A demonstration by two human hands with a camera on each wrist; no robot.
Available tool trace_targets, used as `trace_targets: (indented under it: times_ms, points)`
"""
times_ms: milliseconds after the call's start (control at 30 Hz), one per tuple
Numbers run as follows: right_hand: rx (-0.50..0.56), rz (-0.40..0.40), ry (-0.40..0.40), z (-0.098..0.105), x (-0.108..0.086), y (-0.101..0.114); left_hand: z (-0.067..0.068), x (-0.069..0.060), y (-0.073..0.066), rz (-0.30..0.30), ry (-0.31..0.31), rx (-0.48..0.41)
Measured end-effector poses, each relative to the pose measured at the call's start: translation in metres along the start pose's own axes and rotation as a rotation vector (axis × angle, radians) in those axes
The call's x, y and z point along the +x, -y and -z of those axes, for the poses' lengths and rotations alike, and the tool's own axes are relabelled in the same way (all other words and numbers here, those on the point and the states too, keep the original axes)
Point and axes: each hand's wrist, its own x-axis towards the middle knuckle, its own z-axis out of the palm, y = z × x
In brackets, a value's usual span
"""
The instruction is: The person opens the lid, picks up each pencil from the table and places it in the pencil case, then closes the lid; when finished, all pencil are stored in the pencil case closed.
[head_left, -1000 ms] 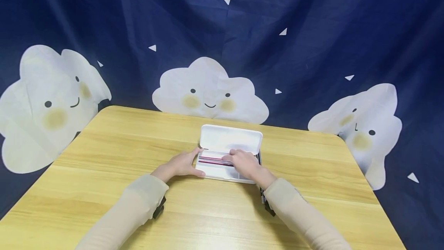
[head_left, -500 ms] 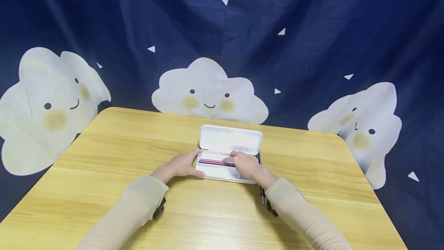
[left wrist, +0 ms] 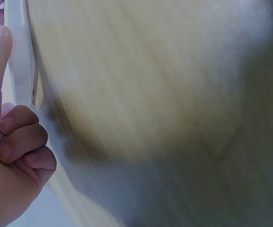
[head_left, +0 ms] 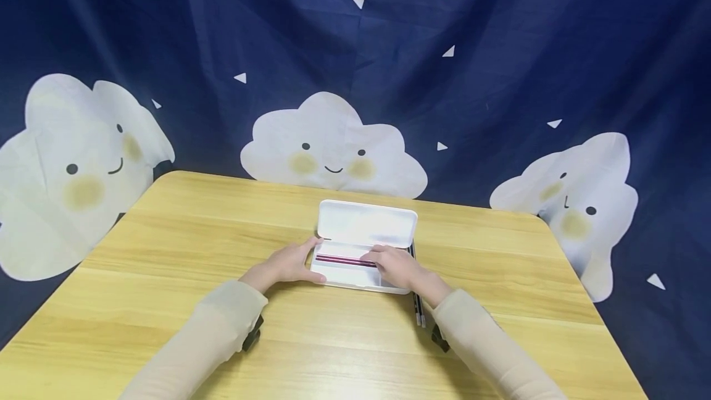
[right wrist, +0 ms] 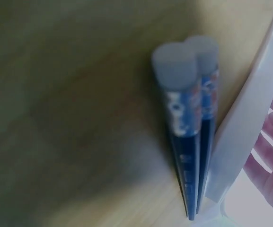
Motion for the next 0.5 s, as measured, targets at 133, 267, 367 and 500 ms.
trace_targets:
  times_ms: [133,267,367,500]
  points:
    - [0.020,0.017,-0.030,-0.002,-0.005,-0.004,-0.001,0.001,0.000,-0.002,0.003,-0.006]
    - [0.121,0.028,-0.091,-0.003,-0.009,-0.008,-0.003,0.002,0.001,0.001,0.006,-0.010]
    - [0.227,0.007,-0.132,-0.001,-0.014,-0.010,-0.003,0.002,0.001,0.008,0.005,-0.010]
    - [0.370,-0.059,-0.150,0.003,-0.023,-0.013,-0.003,0.002,0.003,0.000,0.003,-0.005]
